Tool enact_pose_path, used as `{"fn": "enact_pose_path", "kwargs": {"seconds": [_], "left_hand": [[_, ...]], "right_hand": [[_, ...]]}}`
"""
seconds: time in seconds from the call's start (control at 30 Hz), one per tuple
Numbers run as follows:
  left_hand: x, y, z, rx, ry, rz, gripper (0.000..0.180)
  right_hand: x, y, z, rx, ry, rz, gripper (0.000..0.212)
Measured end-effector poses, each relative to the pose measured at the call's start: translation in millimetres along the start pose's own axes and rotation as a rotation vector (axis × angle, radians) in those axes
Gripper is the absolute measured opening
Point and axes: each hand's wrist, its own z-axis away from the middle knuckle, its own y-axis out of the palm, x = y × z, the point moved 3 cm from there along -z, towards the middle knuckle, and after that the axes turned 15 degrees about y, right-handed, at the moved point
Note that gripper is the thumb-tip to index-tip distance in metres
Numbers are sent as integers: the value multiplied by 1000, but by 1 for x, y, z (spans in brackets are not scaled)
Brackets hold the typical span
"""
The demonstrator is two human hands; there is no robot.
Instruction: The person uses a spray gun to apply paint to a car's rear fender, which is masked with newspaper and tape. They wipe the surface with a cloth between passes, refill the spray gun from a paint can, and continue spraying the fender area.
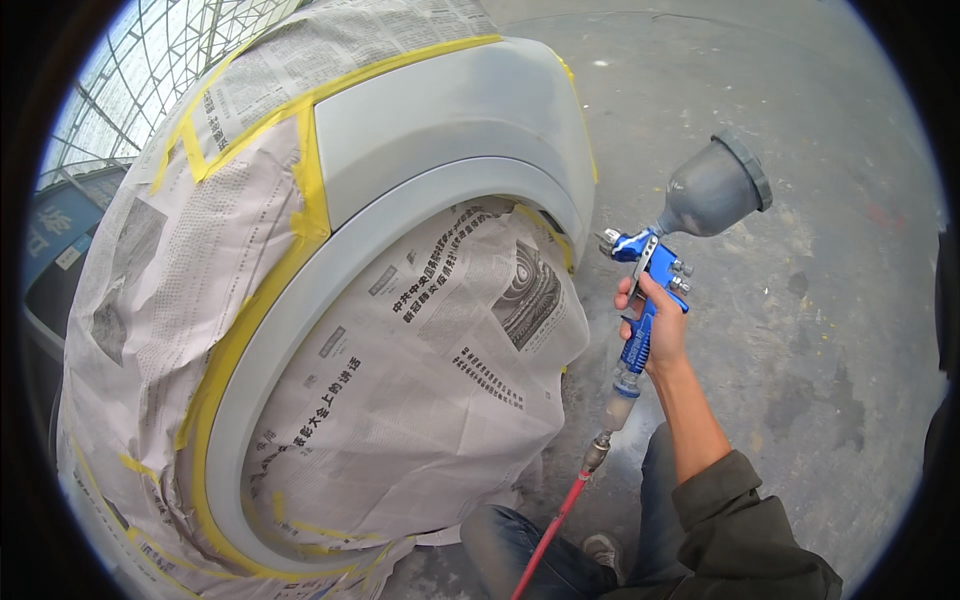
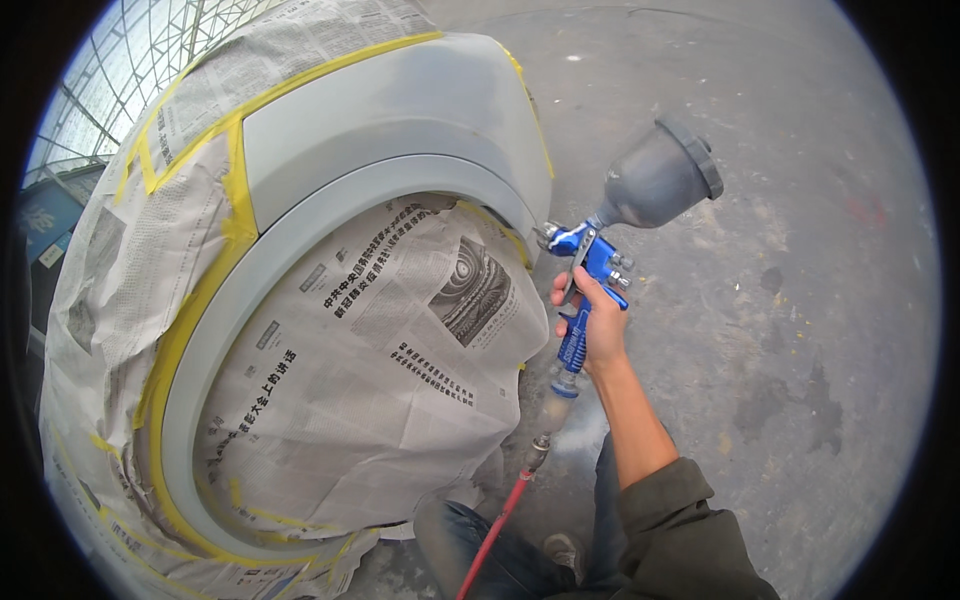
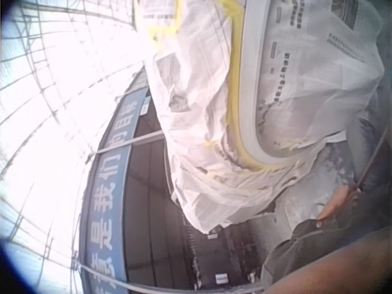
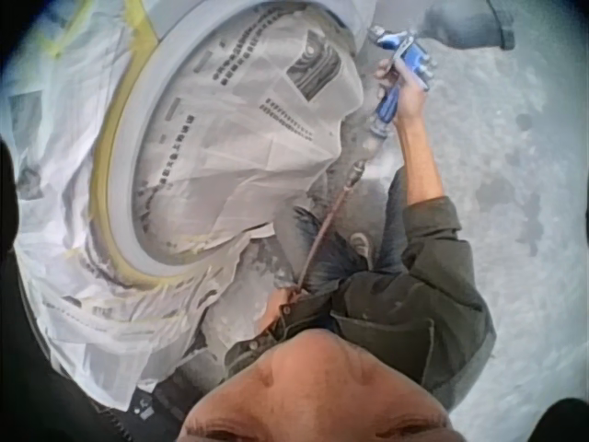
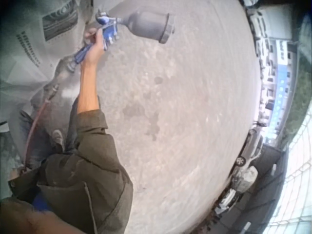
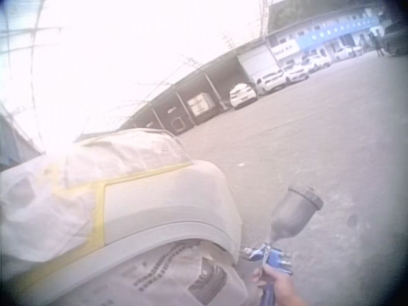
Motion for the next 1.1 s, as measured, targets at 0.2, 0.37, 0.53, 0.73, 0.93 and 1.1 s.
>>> {"fn": "enact_pose_path", "kwargs": {"seconds": [0.2,0.37,0.53,0.73,0.93,1.1], "left_hand": [[12,-5,-12,31,16,42,26],[21,-17,-20,81,17,85,26],[16,-29,-26,145,11,99,27],[-22,-7,-27,134,-97,114,27],[-83,37,-25,53,-204,99,25],[-126,76,-16,-4,-228,-26,23]], "right_hand": [[-6,-32,2,-285,7,109,28],[23,-2,19,-109,-4,120,38],[54,26,25,153,30,80,42],[45,-11,-4,54,173,54,37],[43,-76,-42,-182,251,177,23],[53,-69,-43,117,399,128,25]]}}
